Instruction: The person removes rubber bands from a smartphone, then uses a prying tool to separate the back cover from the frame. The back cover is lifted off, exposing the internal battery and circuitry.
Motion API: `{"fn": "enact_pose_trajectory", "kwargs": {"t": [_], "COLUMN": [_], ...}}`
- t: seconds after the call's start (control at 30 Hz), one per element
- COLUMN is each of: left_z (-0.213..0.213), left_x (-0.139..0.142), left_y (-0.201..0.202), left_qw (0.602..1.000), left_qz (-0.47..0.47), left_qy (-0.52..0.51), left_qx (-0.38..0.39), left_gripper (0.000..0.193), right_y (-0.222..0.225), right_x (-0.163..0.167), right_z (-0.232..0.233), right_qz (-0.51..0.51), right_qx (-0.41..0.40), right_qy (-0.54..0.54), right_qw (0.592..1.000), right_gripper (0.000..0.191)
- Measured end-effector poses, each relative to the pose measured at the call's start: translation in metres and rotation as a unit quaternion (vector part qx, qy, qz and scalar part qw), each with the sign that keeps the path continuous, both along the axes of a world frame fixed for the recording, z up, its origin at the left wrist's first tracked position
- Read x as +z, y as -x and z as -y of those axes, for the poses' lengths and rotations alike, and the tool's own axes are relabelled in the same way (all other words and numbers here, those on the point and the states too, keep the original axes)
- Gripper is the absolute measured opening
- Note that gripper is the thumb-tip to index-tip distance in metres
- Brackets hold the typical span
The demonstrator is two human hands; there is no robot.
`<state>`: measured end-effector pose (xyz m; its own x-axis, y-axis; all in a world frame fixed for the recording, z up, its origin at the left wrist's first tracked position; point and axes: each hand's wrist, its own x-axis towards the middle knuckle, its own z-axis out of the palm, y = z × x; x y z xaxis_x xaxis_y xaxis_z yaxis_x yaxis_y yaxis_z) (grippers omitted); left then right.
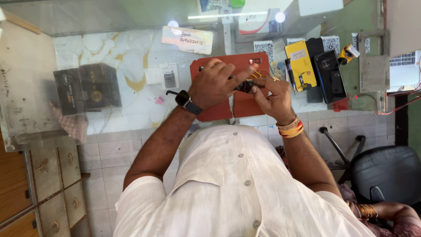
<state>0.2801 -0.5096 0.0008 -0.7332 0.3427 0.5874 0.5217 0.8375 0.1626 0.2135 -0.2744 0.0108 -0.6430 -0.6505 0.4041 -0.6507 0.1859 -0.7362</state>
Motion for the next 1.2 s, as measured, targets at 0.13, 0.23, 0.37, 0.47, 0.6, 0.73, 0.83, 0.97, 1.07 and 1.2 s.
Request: {"fn": "enact_pose_trajectory", "kwargs": {"t": [0.13,0.23,0.37,0.47,0.6,0.73,0.83,0.97,1.07,1.2], "left_z": [0.009,0.013,0.012,0.012,0.015,0.01,-0.017,-0.047,-0.045,-0.036], "left_x": [-0.013,-0.025,-0.035,-0.033,-0.027,-0.024,-0.031,-0.049,-0.064,-0.076], "left_y": [-0.009,-0.01,-0.01,-0.01,-0.012,-0.016,-0.014,-0.022,-0.024,-0.025], "left_qw": [0.998,0.996,0.997,0.997,0.996,0.96,0.748,0.404,0.387,0.4], "left_qz": [0.037,0.055,0.047,0.045,0.034,0.007,0.042,0.146,0.128,0.11], "left_qy": [-0.033,-0.056,-0.053,-0.067,-0.086,-0.278,-0.66,-0.893,-0.903,-0.9], "left_qx": [0.047,0.037,0.012,0.002,0.0,0.043,-0.047,-0.13,-0.137,-0.132], "left_gripper": [0.048,0.023,0.014,0.013,0.022,0.055,0.077,0.088,0.082,0.084], "right_y": [-0.006,-0.01,-0.015,-0.017,-0.021,-0.027,-0.032,-0.032,-0.035,-0.033], "right_x": [-0.017,-0.022,-0.022,-0.021,-0.02,-0.013,-0.007,-0.001,0.002,0.006], "right_z": [-0.015,-0.022,-0.019,-0.014,-0.009,-0.008,0.001,0.013,0.017,0.016], "right_qz": [0.03,0.029,0.014,-0.041,-0.058,-0.078,-0.072,-0.134,-0.128,-0.086], "right_qx": [-0.037,-0.025,0.005,-0.001,-0.016,-0.036,-0.054,-0.036,-0.019,0.008], "right_qy": [-0.039,-0.047,-0.031,-0.049,-0.07,-0.038,-0.014,-0.003,-0.03,-0.018], "right_qw": [0.998,0.998,0.999,0.998,0.996,0.996,0.996,0.99,0.991,0.996], "right_gripper": [0.015,0.021,0.032,0.031,0.023,0.023,0.024,0.024,0.026,0.029]}}
